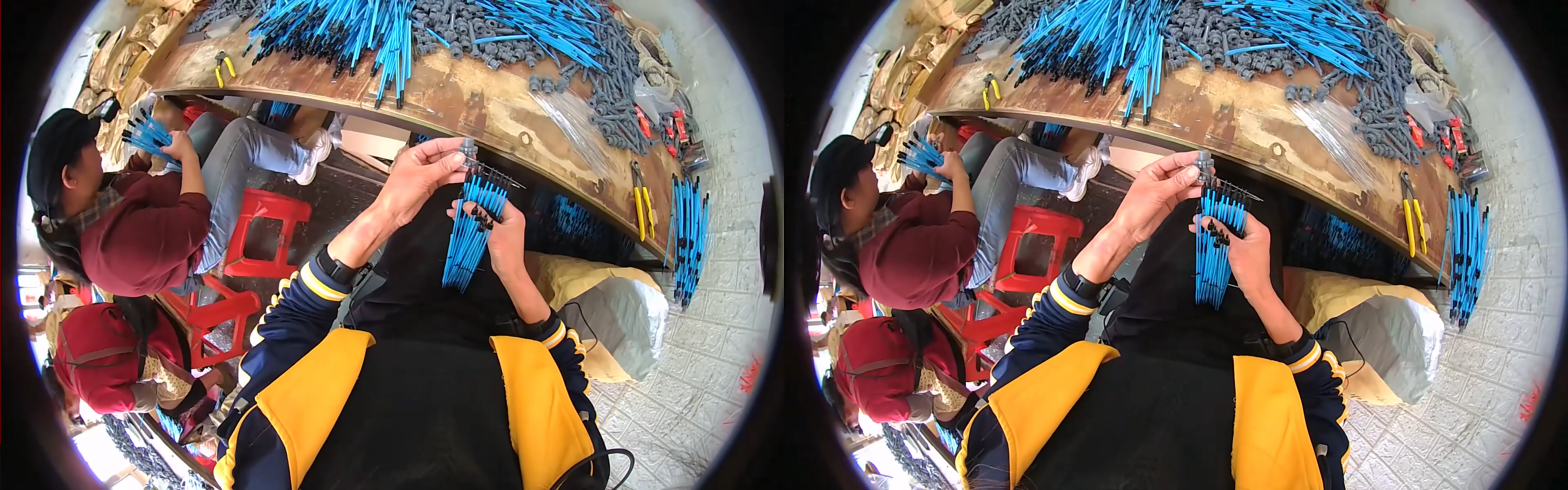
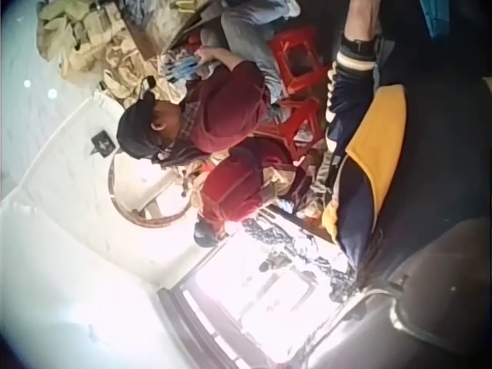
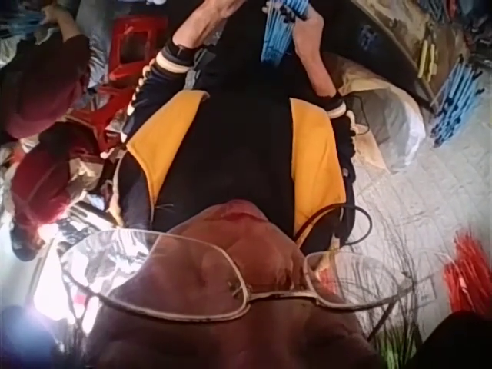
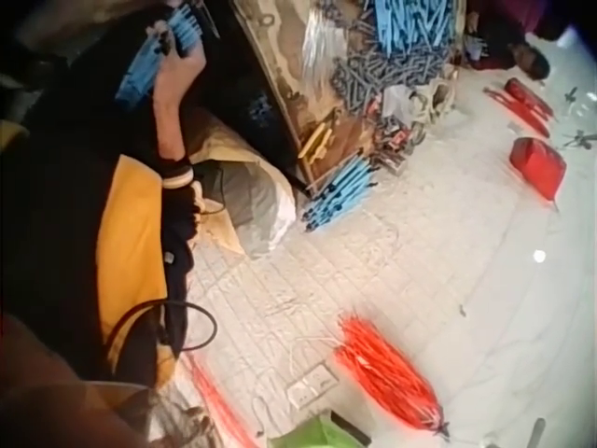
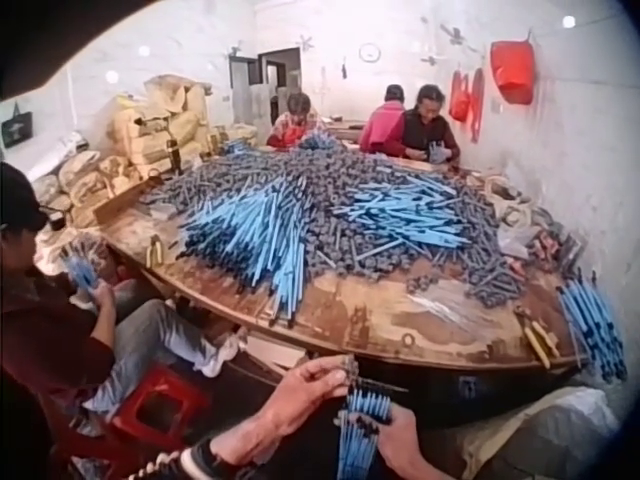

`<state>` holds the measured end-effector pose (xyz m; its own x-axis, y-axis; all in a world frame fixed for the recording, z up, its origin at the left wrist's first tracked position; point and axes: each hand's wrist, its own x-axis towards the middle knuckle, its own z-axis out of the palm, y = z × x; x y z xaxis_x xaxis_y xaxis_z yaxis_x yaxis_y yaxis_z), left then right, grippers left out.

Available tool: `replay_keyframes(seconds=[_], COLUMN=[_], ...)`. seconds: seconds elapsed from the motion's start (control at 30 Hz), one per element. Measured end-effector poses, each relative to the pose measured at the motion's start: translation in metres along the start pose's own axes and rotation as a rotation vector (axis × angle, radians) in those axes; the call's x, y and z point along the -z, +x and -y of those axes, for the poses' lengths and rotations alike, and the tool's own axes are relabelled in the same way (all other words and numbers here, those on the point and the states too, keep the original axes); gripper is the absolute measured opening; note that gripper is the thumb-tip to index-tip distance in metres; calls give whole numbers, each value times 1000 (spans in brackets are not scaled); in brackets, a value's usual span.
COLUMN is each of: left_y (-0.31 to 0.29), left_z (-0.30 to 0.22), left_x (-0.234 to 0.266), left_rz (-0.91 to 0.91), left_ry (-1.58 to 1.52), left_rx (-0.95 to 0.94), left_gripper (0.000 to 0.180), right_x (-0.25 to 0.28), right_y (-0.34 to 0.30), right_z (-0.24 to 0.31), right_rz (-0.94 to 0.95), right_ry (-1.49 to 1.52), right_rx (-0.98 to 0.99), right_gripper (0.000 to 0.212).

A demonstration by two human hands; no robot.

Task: The person gathers blue sticks into a bundle, aligns them, and threads a thin wire through the ends. They then slide a grey plastic component onto the wire and use yellow-handled pliers to trim the excess wire.

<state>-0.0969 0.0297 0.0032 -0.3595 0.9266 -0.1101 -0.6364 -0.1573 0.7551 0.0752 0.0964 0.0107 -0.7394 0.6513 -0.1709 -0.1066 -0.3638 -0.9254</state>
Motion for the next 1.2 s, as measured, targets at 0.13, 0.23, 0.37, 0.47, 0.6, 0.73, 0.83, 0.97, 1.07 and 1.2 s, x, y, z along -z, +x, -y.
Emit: replay_keyframes(seconds=[0.13, 0.23, 0.37, 0.47, 0.6, 0.73, 0.83, 0.97, 1.07, 1.2], left_y=[0, 1, 4, 6, 6, 3, -6, -15, -14, -14], left_z=[0, 0, 3, 5, 3, 1, -2, -15, -24, -16], left_x=[2, -1, 0, 1, 2, -4, -13, -21, -17, -11], left_rz=[-4, -2, -5, -2, 14, 4, -41, 16, -30, -32], left_ry=[-20, -51, -66, -66, -63, -32, 14, -62, -65, 17], left_rx=[7, 4, 7, 10, 8, 2, -8, -3, 43, 11], left_gripper=[30, 30, 31, 31, 32, 31, 30, 34, 38, 40], right_x=[6, 10, 12, 13, 12, 13, 14, 15, 8, 9], right_y=[2, 5, 7, 7, 7, 9, 10, 10, 10, 6], right_z=[-3, -6, -5, -5, -7, -6, -3, -3, 3, -1], right_rz=[-5, 1, 11, 12, 1, -1, 25, 40, 65, 79], right_ry=[-5, -13, -4, 6, 5, 2, 13, 22, -3, 0], right_rx=[-18, -21, -28, -28, -13, -13, -45, -32, -34, -34], right_gripper=[19, 26, 29, 28, 28, 27, 26, 25, 25, 25])
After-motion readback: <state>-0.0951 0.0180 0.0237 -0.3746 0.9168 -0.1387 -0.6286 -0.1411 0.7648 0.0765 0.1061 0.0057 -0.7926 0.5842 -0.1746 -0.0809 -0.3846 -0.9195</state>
